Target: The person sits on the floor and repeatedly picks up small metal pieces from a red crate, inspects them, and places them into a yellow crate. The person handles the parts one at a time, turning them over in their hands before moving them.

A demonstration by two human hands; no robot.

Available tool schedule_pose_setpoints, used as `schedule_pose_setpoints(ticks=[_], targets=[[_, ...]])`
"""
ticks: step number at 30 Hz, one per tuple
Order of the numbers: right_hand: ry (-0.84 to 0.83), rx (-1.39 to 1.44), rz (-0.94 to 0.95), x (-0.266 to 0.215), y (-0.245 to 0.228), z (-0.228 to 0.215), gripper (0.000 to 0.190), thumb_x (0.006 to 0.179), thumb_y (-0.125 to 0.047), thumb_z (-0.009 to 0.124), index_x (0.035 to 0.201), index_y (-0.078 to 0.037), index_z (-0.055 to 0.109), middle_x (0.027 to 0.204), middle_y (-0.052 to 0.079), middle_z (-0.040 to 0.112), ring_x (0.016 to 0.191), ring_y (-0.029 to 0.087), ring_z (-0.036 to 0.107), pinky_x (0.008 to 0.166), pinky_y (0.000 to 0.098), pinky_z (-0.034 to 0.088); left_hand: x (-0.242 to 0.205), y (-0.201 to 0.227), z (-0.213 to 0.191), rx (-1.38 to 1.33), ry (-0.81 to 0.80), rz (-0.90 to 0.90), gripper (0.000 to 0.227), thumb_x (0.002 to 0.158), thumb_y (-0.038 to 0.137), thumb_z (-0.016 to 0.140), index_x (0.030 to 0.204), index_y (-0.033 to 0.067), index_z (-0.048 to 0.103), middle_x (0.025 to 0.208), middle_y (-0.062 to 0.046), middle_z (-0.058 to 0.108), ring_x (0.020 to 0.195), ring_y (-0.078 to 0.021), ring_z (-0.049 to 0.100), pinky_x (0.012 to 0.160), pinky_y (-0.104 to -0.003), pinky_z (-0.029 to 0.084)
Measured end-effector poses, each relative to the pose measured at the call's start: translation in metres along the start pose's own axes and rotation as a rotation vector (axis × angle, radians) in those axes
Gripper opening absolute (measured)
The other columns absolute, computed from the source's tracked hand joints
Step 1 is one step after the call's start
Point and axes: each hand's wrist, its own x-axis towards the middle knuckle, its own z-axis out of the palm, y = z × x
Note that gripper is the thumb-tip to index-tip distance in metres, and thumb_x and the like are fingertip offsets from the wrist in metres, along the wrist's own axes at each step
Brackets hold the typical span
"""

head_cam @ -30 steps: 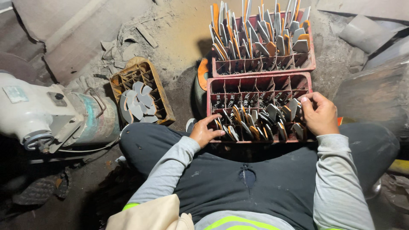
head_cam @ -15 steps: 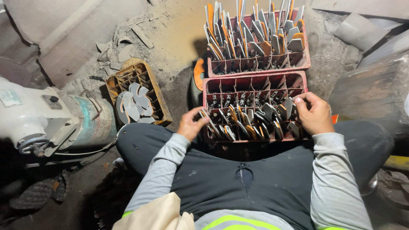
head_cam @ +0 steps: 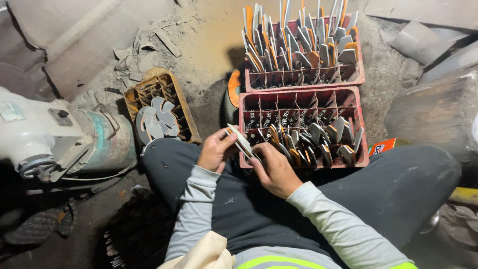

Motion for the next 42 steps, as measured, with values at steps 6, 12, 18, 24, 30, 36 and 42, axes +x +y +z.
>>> schedule_pose_setpoints(ticks=[6,12,18,24,30,36,42], targets=[[0.205,0.000,0.152,-0.011,0.020,0.002,0.015,0.099,-0.009,0.063,0.111,0.000,0.060,0.089,0.012,0.070,0.077,0.025,0.072,0.069,0.0353,0.056,0.008,-0.036,0.002,0.031,0.141,0.113,0.026,0.102,0.020,0.069,0.117,-0.0010,0.069,0.101,-0.005,0.071,0.090,-0.0120,0.067,0.083,-0.027,0.056],[0.340,0.510,0.368,0.000,0.031,-0.017,0.013,0.105,-0.012,0.056,0.113,-0.002,0.054,0.093,0.007,0.068,0.078,0.015,0.072,0.067,0.0280,0.058,0.025,-0.038,-0.005,-0.040,0.350,0.257,0.021,0.101,0.018,0.072,0.107,-0.0011,0.071,0.095,-0.006,0.071,0.082,-0.0130,0.065,0.073,-0.028,0.051],[0.306,0.532,0.385,-0.006,0.033,-0.014,0.014,0.104,-0.012,0.059,0.113,-0.002,0.056,0.091,0.004,0.066,0.077,0.010,0.066,0.068,0.0250,0.055,0.025,-0.023,0.016,-0.171,0.218,0.282,0.021,0.095,0.022,0.070,0.110,0.0079,0.062,0.088,-0.010,0.072,0.081,-0.0200,0.070,0.075,-0.033,0.060],[0.224,0.490,0.352,-0.008,0.039,0.002,0.013,0.102,-0.012,0.064,0.109,-0.002,0.059,0.090,0.000,0.064,0.079,0.005,0.059,0.071,0.0211,0.052,0.015,-0.014,0.050,-0.290,0.246,0.142,0.050,0.101,0.051,0.047,0.106,0.0045,0.064,0.095,-0.007,0.071,0.090,-0.0152,0.069,0.082,-0.030,0.058],[0.195,0.411,0.364,-0.006,0.037,0.006,0.015,0.097,-0.009,0.070,0.106,-0.002,0.060,0.092,0.001,0.066,0.081,0.005,0.062,0.073,0.0214,0.052,0.022,-0.029,0.051,-0.224,0.298,0.161,0.039,0.104,0.041,0.055,0.101,0.0036,0.068,0.092,-0.004,0.069,0.087,-0.0127,0.064,0.082,-0.027,0.052],[0.277,0.272,0.359,-0.002,0.024,0.004,0.027,0.090,-0.007,0.077,0.106,-0.002,0.056,0.091,0.002,0.068,0.080,0.006,0.066,0.071,0.0227,0.055,0.030,-0.050,0.040,-0.129,0.336,0.244,0.024,0.106,0.024,0.061,0.104,0.0015,0.068,0.094,-0.003,0.067,0.087,-0.0104,0.061,0.082,-0.026,0.050],[0.433,0.236,0.289,0.004,0.015,-0.015,0.029,0.093,-0.009,0.078,0.111,-0.003,0.057,0.098,0.003,0.069,0.085,0.008,0.065,0.075,0.0244,0.055,0.029,-0.036,0.035,-0.275,0.334,0.202,0.019,0.100,0.024,0.062,0.099,0.0044,0.062,0.078,-0.011,0.069,0.073,-0.0247,0.072,0.071,-0.037,0.058]])
